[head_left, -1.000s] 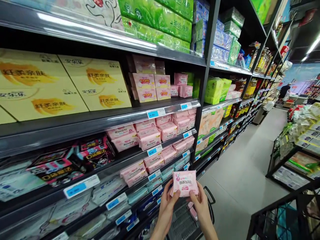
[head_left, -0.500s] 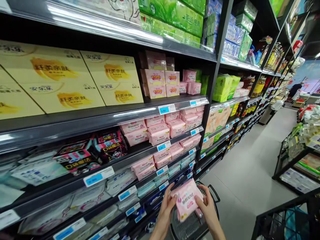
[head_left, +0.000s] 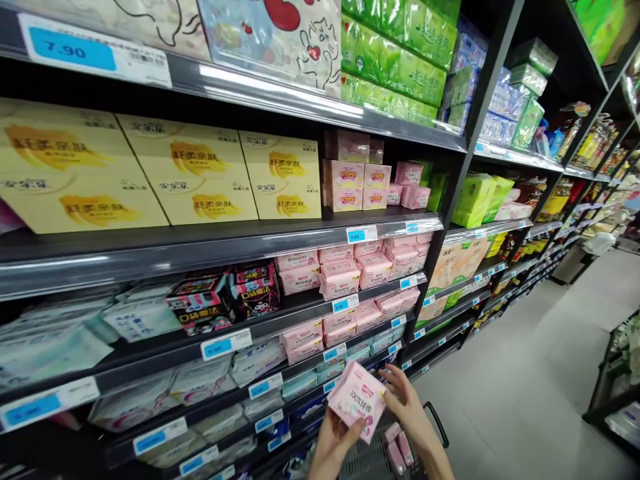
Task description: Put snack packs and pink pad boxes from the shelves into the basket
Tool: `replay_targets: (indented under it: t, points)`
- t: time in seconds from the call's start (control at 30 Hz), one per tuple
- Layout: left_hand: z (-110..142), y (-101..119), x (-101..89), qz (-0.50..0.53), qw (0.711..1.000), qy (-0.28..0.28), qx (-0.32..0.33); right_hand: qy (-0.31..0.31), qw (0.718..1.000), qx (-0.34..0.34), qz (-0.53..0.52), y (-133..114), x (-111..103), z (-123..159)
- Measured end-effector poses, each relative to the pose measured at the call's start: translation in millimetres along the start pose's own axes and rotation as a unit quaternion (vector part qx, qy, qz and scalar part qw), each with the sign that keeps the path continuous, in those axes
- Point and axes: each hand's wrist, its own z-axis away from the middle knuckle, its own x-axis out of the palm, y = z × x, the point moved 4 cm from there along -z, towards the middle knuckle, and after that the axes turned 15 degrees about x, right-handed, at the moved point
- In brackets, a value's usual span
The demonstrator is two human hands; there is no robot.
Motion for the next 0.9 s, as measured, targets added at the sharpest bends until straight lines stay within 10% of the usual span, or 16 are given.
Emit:
replay_targets:
  t: [0.17, 0.47, 0.73, 0.9]
  points:
    - [-6.2, -16.8, 18.8, 0.050, 0.998, 0.044, 0.015, 0.034, 0.998, -0.010, -0.049, 18.6, -6.1, -2.0]
    - [-18.2, 32.2, 66.0, 0.077, 0.995, 0.031, 0.056, 0.026, 0.997, -0.008, -0.070, -43.4, -28.2, -29.3]
    - [6.8, -24.3, 62.0, 0.082, 0.992, 0.093, 0.026, 0.071, 0.992, 0.036, -0.101, -0.8, -63.3, -34.6]
    - [-3.9, -19.3, 103.0, 0.061, 0.996, 0.050, 0.043, 0.125, 0.985, 0.003, -0.116, -36.4, -86.0, -23.1]
